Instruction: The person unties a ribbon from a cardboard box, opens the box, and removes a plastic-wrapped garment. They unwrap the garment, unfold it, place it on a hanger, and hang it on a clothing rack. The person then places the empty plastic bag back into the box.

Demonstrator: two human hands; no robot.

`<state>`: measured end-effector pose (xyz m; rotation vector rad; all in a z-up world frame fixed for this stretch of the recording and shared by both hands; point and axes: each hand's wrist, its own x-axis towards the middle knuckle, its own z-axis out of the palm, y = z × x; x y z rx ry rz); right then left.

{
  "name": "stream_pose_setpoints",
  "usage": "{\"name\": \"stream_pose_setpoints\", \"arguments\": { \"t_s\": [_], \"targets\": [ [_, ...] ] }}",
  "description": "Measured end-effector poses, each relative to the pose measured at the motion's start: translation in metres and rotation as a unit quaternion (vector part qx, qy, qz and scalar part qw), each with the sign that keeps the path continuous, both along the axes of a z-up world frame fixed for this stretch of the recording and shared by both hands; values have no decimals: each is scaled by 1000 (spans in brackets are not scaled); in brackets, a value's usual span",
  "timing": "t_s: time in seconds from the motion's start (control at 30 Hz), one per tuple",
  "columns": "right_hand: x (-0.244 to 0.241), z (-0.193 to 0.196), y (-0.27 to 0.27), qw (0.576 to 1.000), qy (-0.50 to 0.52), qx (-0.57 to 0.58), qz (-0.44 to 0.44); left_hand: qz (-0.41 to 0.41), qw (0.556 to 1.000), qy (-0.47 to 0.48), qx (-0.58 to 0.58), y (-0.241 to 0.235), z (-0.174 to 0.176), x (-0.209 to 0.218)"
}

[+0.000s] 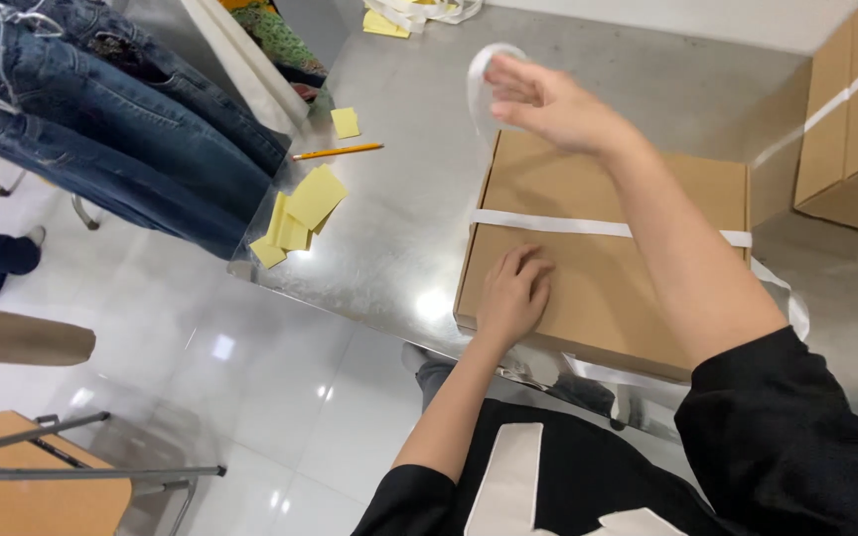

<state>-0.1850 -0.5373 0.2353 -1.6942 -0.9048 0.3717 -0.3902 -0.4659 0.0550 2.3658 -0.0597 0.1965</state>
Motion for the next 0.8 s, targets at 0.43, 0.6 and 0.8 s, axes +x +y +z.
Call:
{"name": "stream_pose_setpoints", "arguments": {
  "t_s": [0.43,0.6,0.8],
  "targets": [
    [-31,-75,63,952,127,-276,-30,316,919,41,-231,226,-43,-40],
    [-43,-106,133,953,194,-232,-36,429,861,82,-260,326,-64,-18],
    [-34,-151,227,954,213,-207,-45,422,843,122,-309,356,-69,21]
  ]
}}
